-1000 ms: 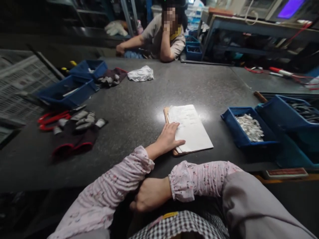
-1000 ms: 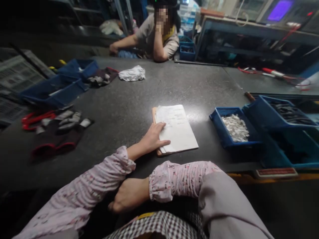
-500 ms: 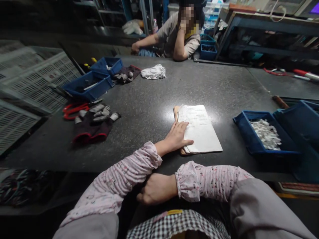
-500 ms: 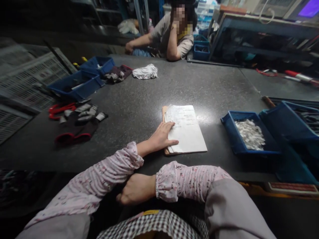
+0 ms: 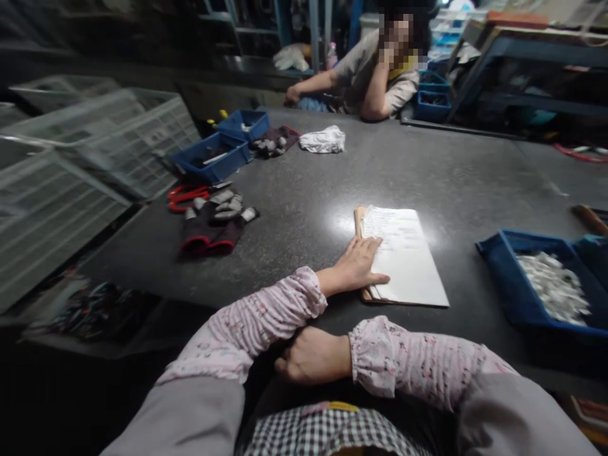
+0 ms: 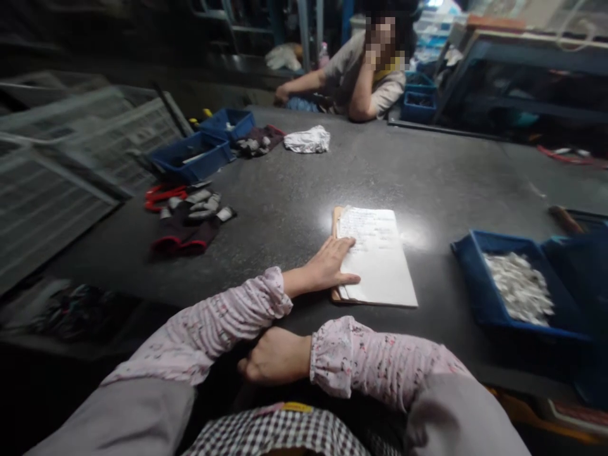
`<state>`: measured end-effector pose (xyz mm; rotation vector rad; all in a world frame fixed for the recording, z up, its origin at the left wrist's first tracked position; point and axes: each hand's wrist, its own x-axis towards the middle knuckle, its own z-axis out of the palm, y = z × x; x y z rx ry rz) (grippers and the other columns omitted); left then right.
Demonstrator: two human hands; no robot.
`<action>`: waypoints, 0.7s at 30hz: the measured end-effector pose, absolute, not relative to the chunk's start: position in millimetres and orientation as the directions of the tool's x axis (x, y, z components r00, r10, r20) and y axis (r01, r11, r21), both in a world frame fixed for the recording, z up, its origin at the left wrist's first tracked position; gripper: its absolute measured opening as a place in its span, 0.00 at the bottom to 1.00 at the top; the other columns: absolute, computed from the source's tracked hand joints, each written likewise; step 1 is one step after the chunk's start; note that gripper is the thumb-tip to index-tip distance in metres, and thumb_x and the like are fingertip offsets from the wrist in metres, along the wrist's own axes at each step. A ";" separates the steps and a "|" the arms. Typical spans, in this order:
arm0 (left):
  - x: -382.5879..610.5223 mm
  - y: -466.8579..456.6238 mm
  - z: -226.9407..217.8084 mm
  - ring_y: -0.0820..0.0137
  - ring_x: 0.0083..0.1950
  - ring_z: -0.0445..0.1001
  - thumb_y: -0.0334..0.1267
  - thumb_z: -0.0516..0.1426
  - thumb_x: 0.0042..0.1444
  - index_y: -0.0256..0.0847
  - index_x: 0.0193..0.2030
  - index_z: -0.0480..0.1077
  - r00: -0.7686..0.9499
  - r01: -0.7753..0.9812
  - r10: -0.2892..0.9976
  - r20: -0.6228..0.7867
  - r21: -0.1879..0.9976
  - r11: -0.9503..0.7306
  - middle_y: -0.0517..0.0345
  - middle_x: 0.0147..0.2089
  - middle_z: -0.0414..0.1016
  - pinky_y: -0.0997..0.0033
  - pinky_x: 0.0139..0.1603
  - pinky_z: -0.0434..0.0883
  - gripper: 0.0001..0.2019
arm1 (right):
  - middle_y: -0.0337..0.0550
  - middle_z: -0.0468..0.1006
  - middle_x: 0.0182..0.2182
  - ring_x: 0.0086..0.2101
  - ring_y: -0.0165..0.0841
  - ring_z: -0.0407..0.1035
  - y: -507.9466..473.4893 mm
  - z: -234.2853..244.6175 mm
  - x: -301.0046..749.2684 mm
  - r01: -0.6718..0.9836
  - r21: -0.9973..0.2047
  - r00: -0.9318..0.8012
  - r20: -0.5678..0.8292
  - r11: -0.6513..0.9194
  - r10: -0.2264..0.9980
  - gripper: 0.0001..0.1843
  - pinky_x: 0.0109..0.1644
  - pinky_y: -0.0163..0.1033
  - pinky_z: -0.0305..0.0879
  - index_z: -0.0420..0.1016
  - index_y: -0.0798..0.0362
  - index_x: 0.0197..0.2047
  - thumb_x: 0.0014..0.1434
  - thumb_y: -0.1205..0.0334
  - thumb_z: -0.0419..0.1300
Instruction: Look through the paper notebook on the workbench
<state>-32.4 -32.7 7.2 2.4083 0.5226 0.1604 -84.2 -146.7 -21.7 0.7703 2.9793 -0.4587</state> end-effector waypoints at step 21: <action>-24.1 -28.3 30.2 0.63 0.75 0.60 0.60 0.46 0.61 0.25 0.75 0.54 0.973 0.230 0.231 -0.029 0.276 -0.933 0.49 0.74 0.61 0.62 0.75 0.62 0.45 | 0.39 0.69 0.24 0.19 0.35 0.63 -161.0 -59.1 -74.4 0.412 -0.189 -0.755 0.477 0.891 0.450 0.16 0.24 0.43 0.47 0.59 0.53 0.37 0.50 0.82 0.50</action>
